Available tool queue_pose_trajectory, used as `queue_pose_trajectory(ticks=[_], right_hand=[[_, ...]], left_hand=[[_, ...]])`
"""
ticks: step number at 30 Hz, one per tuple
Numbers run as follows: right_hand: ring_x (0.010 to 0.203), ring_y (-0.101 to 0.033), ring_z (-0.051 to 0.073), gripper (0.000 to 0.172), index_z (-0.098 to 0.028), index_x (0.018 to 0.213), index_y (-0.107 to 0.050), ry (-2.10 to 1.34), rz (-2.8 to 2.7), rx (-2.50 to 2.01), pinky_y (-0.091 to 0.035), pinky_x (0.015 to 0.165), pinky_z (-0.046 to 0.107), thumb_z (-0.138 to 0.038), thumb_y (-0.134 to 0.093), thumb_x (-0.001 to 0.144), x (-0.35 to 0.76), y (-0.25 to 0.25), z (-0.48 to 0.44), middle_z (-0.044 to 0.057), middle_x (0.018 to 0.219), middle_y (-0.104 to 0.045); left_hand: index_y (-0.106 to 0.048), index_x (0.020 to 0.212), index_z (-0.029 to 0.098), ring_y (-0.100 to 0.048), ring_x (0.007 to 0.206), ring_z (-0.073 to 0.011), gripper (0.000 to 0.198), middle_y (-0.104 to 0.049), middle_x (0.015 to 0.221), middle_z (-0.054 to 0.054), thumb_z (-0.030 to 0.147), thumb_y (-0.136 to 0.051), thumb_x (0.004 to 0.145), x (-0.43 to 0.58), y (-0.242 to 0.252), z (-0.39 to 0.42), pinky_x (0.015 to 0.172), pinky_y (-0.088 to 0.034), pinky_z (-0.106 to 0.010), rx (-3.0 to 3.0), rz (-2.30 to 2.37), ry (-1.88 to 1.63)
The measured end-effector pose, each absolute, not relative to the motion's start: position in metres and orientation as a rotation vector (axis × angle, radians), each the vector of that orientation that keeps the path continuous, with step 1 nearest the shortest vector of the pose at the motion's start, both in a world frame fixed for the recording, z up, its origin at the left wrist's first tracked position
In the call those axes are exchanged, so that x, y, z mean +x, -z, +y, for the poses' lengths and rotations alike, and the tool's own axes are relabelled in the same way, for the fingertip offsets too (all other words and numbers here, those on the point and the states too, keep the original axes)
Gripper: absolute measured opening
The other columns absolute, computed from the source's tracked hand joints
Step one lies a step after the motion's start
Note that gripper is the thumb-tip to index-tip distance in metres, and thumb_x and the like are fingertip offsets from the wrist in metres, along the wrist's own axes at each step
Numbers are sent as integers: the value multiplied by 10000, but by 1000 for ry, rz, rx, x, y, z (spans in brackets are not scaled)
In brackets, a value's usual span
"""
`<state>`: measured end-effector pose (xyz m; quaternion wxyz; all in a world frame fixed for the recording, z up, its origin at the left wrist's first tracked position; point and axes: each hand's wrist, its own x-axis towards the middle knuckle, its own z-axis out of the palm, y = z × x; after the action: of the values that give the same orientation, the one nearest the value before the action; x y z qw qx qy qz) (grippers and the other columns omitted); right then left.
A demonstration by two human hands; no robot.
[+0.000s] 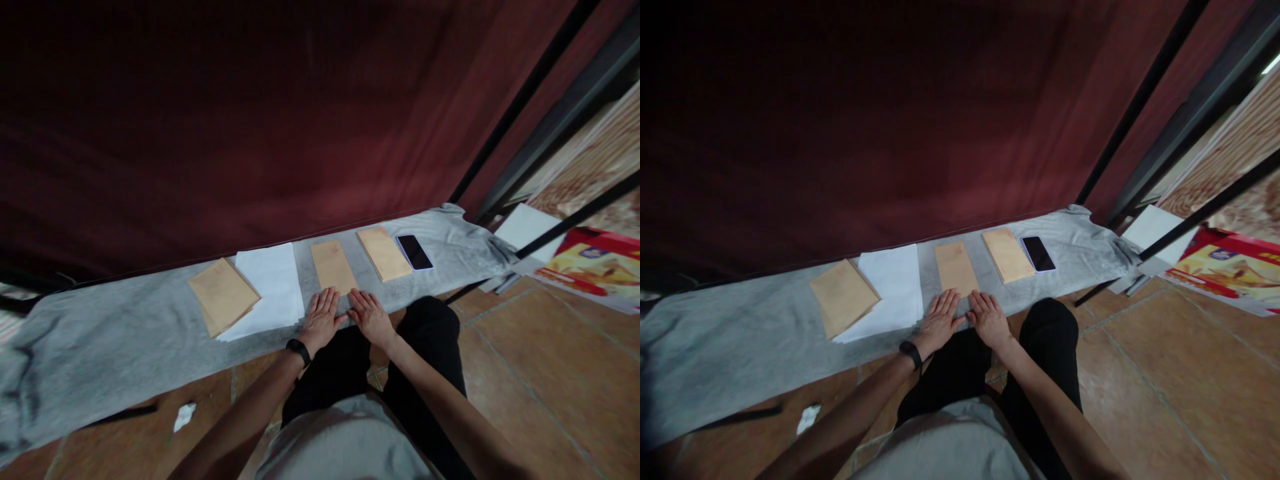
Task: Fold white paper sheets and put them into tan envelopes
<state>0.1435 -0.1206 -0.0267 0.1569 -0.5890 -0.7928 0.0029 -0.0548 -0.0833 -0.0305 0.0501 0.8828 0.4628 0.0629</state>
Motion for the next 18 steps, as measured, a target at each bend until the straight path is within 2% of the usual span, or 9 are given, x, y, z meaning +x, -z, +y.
queue_pose_trajectory(ticks=[6,12,15,18], right_hand=[[1412,-438,282,488,-130,1460,-495,29,-2103,-1787,-320,1172,492,-359,-352,1053,129,32,-118,133,1500,-509],[1428,-423,249,505,-144,1483,-463,-14,-2122,-1741,-325,1177,449,-388,-346,1057,107,40,-114,123,1536,-465],[1423,-429,260,497,-158,1490,-455,24,-2070,-1766,-303,1183,469,-375,-352,1055,110,43,-114,120,1531,-472],[1409,-444,275,491,-170,1498,-444,65,-2028,-1770,-296,1180,490,-345,-357,1049,114,45,-114,117,1523,-483]], left_hand=[[-257,1582,155,-155,1542,-238,669,-268,1642,-112,480,-360,1005,-56,33,-83,1259,-144,-467,2706,1387,-200],[-273,1572,137,-161,1541,-228,636,-283,1636,-114,397,-359,999,-56,29,-84,1265,-136,-449,2676,1398,-209],[-338,1537,131,-197,1533,-250,611,-309,1626,-128,383,-407,984,-55,28,-86,1257,-182,-467,2614,1417,-277],[-442,1458,125,-278,1506,-268,542,-350,1604,-144,291,-472,942,-53,30,-85,1231,-277,-458,2438,1524,-415]])
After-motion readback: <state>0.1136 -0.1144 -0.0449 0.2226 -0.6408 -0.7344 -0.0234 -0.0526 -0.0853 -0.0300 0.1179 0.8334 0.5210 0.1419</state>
